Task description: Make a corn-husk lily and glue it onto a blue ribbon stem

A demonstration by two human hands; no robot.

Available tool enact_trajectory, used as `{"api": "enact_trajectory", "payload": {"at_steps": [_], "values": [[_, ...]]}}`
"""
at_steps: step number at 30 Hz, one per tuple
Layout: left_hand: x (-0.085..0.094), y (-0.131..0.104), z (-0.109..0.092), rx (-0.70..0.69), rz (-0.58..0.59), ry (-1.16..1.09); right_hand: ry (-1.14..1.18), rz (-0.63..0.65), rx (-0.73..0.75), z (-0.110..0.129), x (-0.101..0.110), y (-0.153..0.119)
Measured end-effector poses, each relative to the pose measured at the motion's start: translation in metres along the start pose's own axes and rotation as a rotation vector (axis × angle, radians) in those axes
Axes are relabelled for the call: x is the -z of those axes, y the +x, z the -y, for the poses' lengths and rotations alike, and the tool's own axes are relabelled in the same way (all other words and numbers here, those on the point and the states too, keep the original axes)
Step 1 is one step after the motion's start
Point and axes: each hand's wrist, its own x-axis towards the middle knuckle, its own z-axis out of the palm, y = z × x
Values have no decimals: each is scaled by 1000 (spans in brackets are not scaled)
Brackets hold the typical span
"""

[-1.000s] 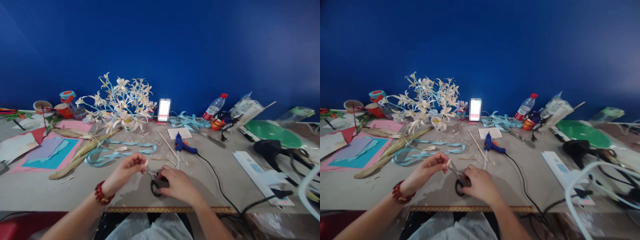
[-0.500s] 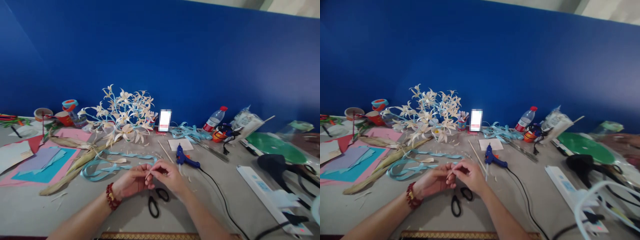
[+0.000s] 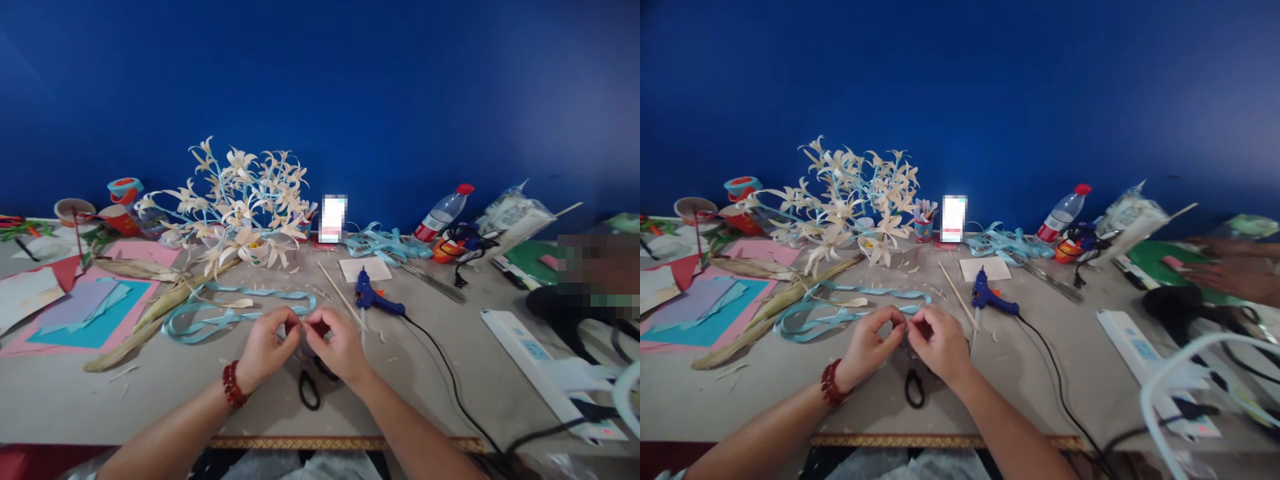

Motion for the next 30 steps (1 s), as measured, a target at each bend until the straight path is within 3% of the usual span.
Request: {"api": "enact_trajectory", "payload": {"at_steps": [6,13,20,25,30], "values": [[-1,-2,2,-56,-37,108,-68,-62,98,1,-5,-8],[14,2,14,-42,-118,137,51,-173,100,3,-5,-10],[7,0,0,-230,51,140,34,-122,70,2,-8,-8],[4,2,1,-229,-11,184,7,-124,89,2,-6,-9],[14,3,9,-172,-126,195,75,-239,74,4,-1,-8]]}}
